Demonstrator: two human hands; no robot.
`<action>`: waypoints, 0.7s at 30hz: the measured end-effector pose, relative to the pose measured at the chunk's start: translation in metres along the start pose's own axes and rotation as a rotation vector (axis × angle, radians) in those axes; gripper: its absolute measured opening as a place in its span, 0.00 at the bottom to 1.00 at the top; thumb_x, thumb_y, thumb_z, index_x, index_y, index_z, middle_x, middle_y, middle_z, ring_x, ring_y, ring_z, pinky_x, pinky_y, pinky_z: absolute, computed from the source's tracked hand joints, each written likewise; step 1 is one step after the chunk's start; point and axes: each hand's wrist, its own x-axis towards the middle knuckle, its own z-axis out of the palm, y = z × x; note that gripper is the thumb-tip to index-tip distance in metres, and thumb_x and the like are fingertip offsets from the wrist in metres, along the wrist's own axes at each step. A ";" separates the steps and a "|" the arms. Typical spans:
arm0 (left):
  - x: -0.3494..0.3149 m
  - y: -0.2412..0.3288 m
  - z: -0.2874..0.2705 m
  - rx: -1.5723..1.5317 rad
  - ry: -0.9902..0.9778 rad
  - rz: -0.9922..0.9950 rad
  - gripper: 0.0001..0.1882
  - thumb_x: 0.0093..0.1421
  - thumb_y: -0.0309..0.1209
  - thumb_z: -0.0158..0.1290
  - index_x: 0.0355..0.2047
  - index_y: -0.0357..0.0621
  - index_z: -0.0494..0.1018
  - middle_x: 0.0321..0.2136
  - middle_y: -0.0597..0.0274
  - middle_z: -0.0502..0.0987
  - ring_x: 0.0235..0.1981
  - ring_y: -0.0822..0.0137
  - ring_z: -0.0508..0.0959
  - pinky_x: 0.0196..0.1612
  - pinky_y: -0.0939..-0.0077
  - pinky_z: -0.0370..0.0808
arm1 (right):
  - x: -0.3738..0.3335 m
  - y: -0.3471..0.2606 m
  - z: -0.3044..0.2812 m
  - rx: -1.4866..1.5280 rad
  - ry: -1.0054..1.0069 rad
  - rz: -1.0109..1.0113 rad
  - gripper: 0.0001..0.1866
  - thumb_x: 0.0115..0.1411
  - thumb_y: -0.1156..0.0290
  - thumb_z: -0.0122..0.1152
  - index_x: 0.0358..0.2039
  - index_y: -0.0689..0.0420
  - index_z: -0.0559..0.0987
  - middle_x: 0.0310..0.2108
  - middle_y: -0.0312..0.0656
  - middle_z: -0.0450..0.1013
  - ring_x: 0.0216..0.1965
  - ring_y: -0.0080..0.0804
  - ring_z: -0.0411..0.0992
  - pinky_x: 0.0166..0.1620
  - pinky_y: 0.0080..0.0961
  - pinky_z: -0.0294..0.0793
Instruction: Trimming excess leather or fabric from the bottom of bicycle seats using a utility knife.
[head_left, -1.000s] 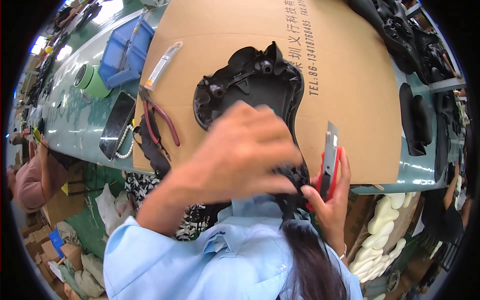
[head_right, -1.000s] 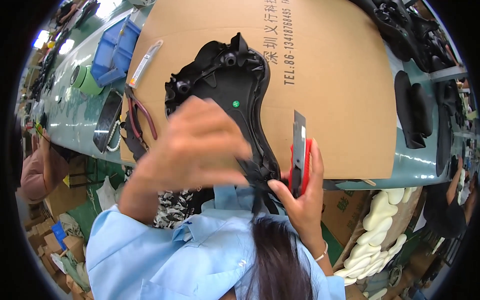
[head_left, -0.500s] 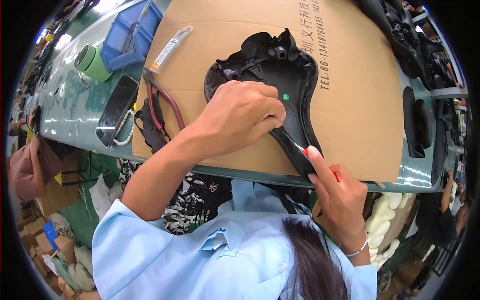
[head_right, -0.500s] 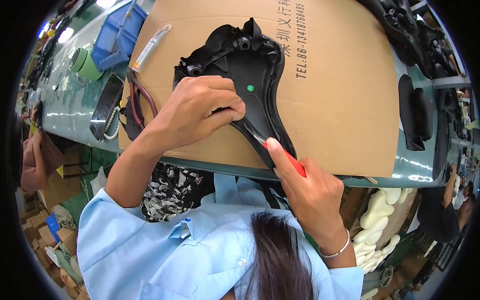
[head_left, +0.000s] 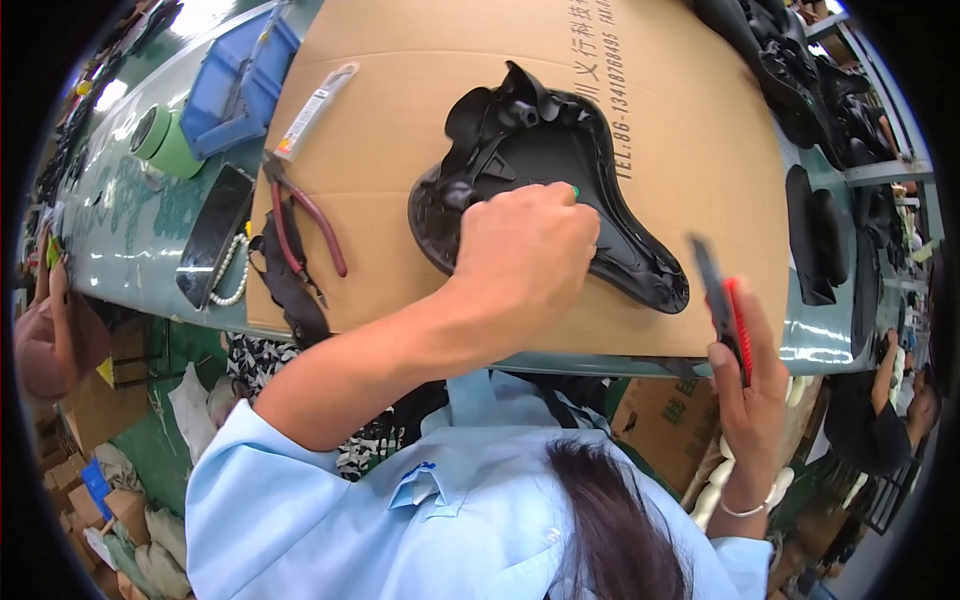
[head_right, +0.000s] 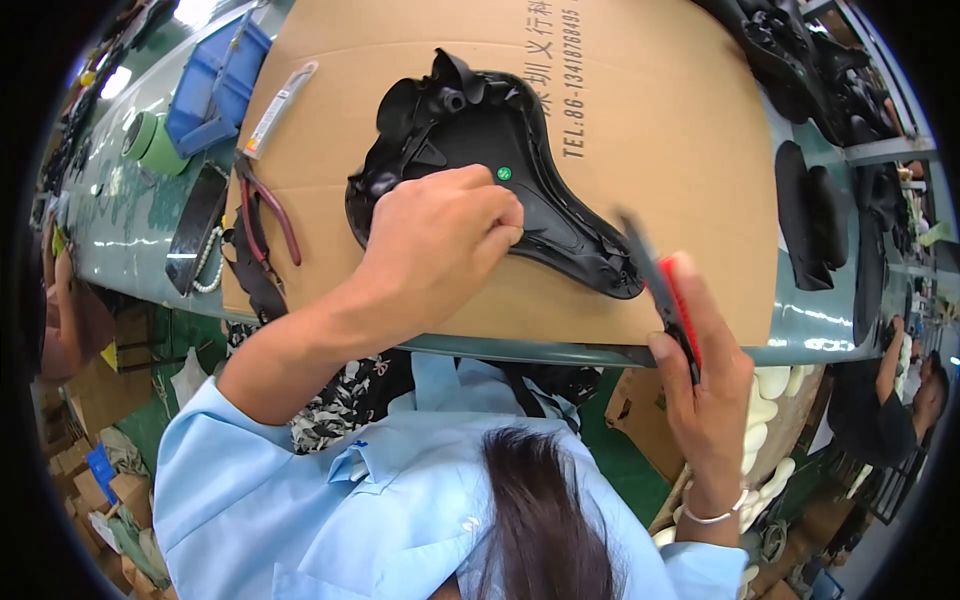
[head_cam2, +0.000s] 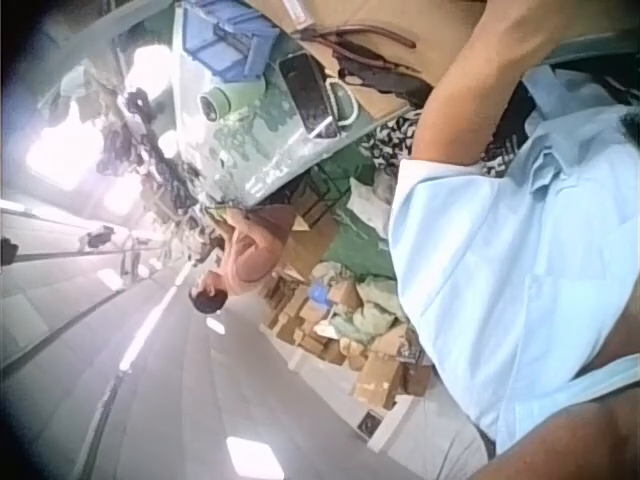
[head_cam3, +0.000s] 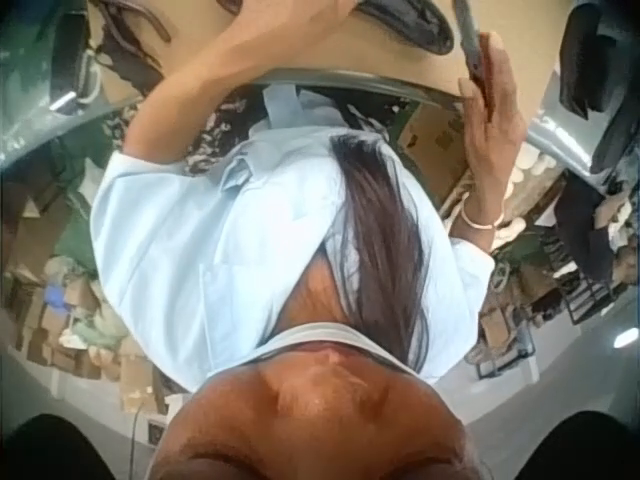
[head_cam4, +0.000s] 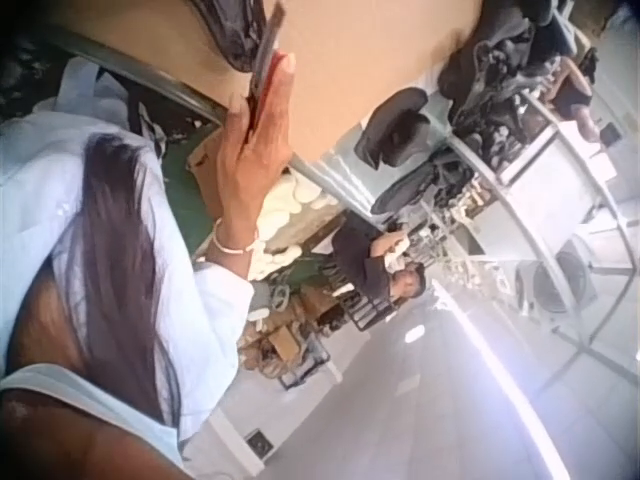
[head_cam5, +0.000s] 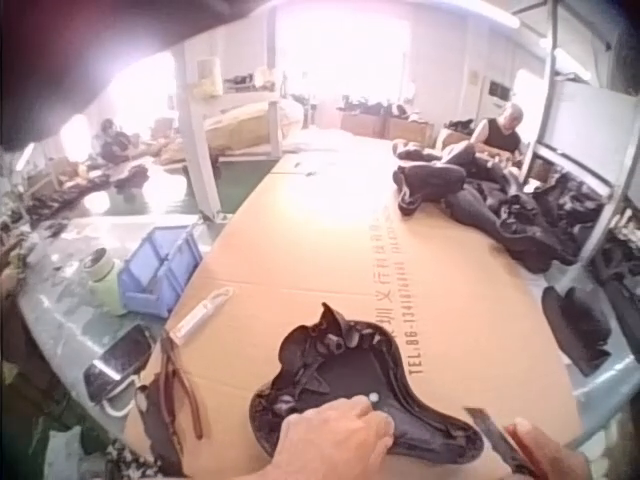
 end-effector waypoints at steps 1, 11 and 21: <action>0.006 0.004 0.005 0.115 -0.054 0.064 0.06 0.50 0.31 0.59 0.25 0.41 0.78 0.23 0.57 0.75 0.27 0.57 0.76 0.29 0.65 0.72 | -0.004 -0.004 0.006 -0.004 0.003 0.009 0.26 0.65 0.75 0.49 0.64 0.56 0.63 0.36 0.48 0.76 0.28 0.24 0.71 0.35 0.22 0.75; 0.068 -0.015 -0.004 -0.506 -0.531 -0.138 0.08 0.48 0.30 0.60 0.24 0.37 0.78 0.17 0.66 0.75 0.22 0.77 0.72 0.27 0.80 0.67 | 0.004 -0.020 0.053 1.077 -0.166 0.649 0.30 0.68 0.69 0.43 0.69 0.57 0.50 0.44 0.45 0.72 0.25 0.21 0.69 0.24 0.19 0.73; 0.068 -0.026 -0.002 -0.851 -0.336 -0.252 0.12 0.53 0.34 0.62 0.29 0.37 0.79 0.25 0.68 0.78 0.28 0.79 0.74 0.34 0.83 0.69 | 0.004 -0.050 0.068 0.950 0.038 0.701 0.29 0.67 0.66 0.43 0.67 0.58 0.54 0.29 0.43 0.72 0.17 0.20 0.67 0.18 0.16 0.72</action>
